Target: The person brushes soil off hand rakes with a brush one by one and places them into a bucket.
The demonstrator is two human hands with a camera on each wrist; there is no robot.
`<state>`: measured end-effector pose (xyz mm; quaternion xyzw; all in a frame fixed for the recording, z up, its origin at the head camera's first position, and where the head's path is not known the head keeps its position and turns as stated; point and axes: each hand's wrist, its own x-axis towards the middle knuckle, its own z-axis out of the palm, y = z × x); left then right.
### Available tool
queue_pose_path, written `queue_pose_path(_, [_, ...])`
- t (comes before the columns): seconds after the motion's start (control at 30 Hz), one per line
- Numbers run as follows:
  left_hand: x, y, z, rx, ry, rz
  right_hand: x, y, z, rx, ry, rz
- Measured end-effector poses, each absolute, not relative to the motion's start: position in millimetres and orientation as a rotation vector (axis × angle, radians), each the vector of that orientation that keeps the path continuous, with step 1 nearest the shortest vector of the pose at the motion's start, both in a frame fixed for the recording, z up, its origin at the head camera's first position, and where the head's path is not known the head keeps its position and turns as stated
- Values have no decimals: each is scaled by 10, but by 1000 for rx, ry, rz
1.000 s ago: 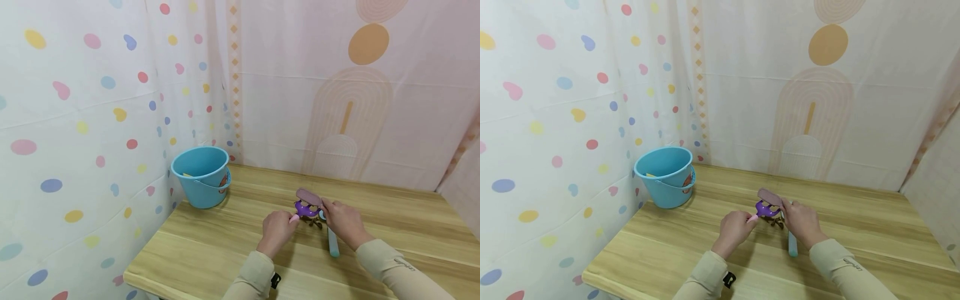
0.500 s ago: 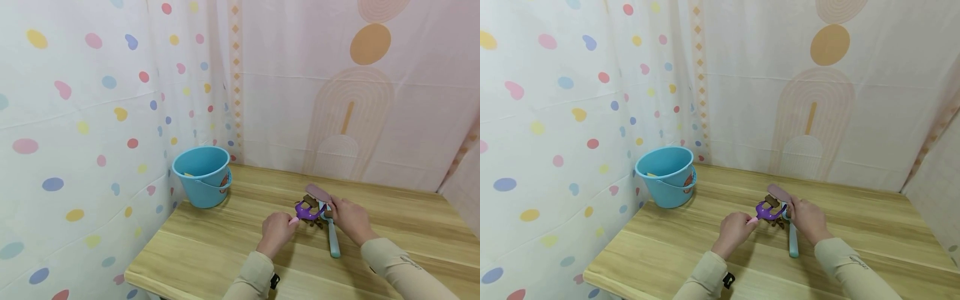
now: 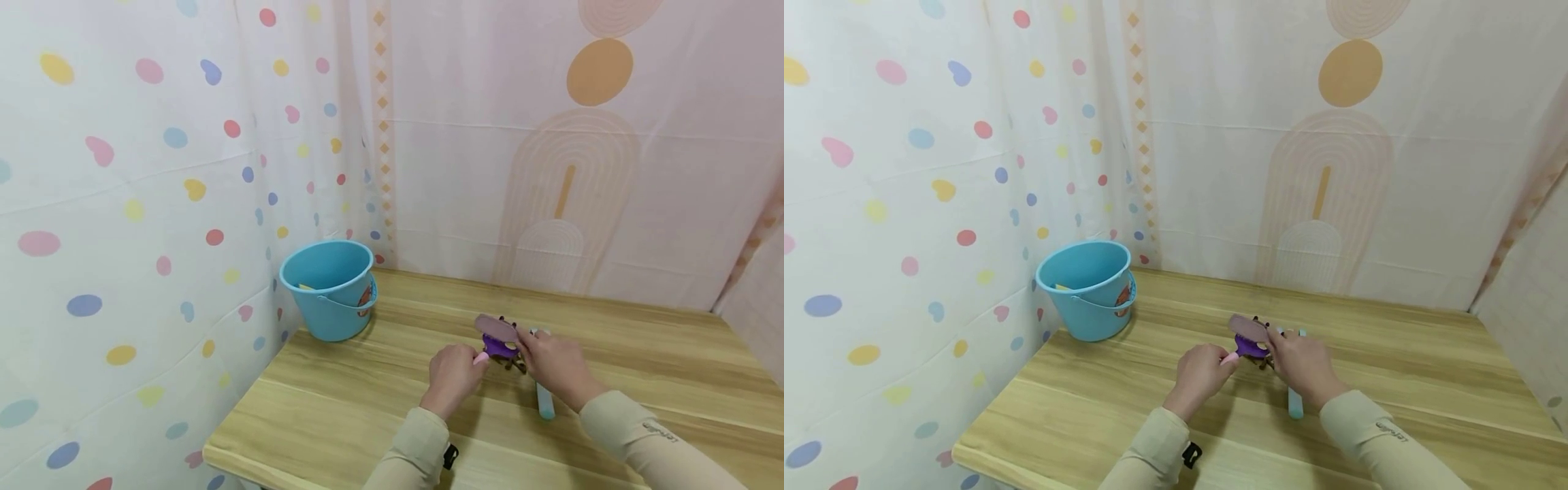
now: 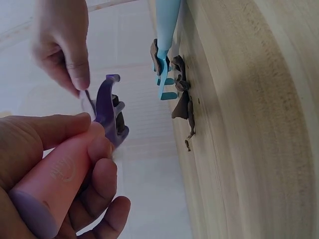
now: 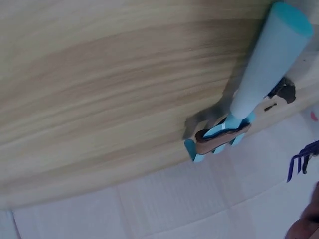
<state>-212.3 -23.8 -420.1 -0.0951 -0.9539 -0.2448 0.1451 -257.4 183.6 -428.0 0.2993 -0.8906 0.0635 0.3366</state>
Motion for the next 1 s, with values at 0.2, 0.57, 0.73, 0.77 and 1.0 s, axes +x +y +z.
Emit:
queue_pose_path(0.2, [-2117, -225, -4192, -271, -2766, -700, -2592, 1830, -4225, 651, -2465, 147])
queue_pose_path(0.57, [-2108, -243, -4205, -239, -2763, -717, -2580, 1825, -4198, 557, -2530, 158])
queue_pose_path(0.73, [-2098, -268, -4221, -211, -2776, -706, -2622, 1871, -4179, 512, -2500, 241])
queue_pose_path(0.77, [-2098, -273, -4227, -208, -2777, -707, -2636, 1891, -4175, 499, -2501, 253])
queue_pose_path(1.0, [-2116, -305, -4243, -182, -2775, -720, -2668, 2070, -4181, 410, -2592, 311])
